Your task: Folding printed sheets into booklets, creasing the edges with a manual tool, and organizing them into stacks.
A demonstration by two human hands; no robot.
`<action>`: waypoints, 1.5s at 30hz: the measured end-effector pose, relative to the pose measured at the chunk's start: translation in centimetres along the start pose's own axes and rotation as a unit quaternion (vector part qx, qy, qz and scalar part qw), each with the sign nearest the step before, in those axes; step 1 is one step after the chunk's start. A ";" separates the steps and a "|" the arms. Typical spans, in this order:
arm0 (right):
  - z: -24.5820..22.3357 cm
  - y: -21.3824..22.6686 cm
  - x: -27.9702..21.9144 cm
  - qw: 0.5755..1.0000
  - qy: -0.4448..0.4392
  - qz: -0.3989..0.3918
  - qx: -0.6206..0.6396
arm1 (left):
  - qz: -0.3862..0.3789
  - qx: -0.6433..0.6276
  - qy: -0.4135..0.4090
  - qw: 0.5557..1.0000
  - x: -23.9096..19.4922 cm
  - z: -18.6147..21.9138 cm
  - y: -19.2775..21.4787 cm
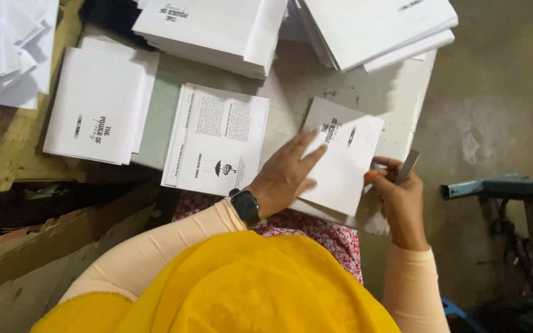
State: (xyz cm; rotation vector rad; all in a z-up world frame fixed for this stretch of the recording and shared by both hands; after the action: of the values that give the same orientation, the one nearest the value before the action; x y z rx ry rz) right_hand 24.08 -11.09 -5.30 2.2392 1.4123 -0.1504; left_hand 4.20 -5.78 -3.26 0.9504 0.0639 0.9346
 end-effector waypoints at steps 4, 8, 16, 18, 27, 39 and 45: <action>1.4 1.1 1.7 0.999 0.019 0.009 -0.030 | -0.078 0.028 -0.054 0.995 -1.6 0.8 -3.5; 1.1 1.3 1.5 0.999 0.031 0.004 -0.027 | -0.060 0.141 -0.118 0.981 -2.3 2.6 -4.5; 1.9 2.5 0.8 1.000 0.017 0.007 0.017 | 0.060 0.184 -0.209 0.959 -3.6 4.0 -3.9; 1.3 1.7 0.5 0.999 0.014 -0.007 0.038 | 0.076 0.170 -0.199 0.962 -3.8 3.9 -3.5; 2.0 0.1 2.0 0.988 -0.002 0.002 -0.154 | 0.118 0.149 -0.191 0.963 -5.0 3.6 -2.4; 1.4 -0.5 0.7 0.976 0.046 0.026 -0.212 | -0.023 0.017 -0.131 0.991 -4.9 1.2 -1.1; 0.5 -0.7 0.1 0.978 0.071 0.027 -0.193 | -0.062 0.011 -0.146 0.987 -5.4 1.4 -2.7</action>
State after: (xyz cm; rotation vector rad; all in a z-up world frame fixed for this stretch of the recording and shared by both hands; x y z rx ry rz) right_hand 23.63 -11.00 -6.00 1.9917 1.3165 0.2841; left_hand 3.18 -11.16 -6.18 1.0828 -0.1133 0.6739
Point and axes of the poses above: each hand's wrist, its own x-axis towards the middle knuckle, its own y-axis out of the back of the hand, z = x × y, the point moved 10 cm from there along x, towards the middle knuckle, and after that the axes turned 1 degree about y, right-handed, at the moved point
